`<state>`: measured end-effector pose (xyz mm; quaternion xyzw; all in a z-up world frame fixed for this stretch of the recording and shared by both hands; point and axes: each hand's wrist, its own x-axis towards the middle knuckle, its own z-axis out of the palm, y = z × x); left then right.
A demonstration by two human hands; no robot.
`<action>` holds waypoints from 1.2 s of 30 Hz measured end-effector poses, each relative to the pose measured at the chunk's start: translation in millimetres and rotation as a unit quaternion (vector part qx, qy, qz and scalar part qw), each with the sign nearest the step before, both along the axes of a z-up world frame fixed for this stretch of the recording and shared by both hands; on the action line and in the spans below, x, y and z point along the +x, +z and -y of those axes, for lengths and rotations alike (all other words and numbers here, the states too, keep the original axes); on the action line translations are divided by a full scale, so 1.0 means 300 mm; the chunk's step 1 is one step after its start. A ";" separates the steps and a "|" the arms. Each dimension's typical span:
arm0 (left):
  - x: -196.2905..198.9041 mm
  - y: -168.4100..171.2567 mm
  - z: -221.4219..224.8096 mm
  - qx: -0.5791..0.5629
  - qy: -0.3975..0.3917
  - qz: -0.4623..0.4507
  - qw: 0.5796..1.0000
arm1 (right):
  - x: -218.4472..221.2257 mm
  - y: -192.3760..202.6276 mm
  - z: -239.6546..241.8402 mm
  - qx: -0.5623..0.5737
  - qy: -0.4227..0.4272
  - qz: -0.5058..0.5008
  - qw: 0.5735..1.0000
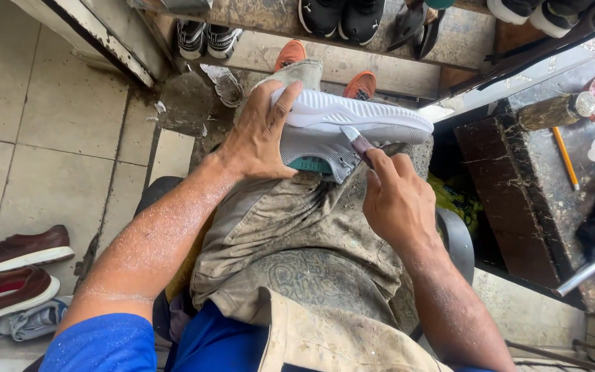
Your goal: Attaching a new sole to a sneaker and securing it with a hammer
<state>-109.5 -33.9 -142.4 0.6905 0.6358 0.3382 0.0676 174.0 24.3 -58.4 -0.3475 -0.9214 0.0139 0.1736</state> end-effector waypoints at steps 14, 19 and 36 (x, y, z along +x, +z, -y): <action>0.026 0.148 0.118 -0.090 0.020 -0.137 0.986 | -0.049 -0.098 0.059 -0.485 -0.031 -0.252 0.837; 0.090 0.265 0.072 -0.185 0.004 -0.398 0.899 | -0.032 -0.210 0.034 -0.610 -0.057 -0.349 0.709; 0.106 0.232 0.023 -0.112 -0.070 -0.411 0.902 | 0.017 -0.031 0.030 -0.475 0.016 -0.177 0.862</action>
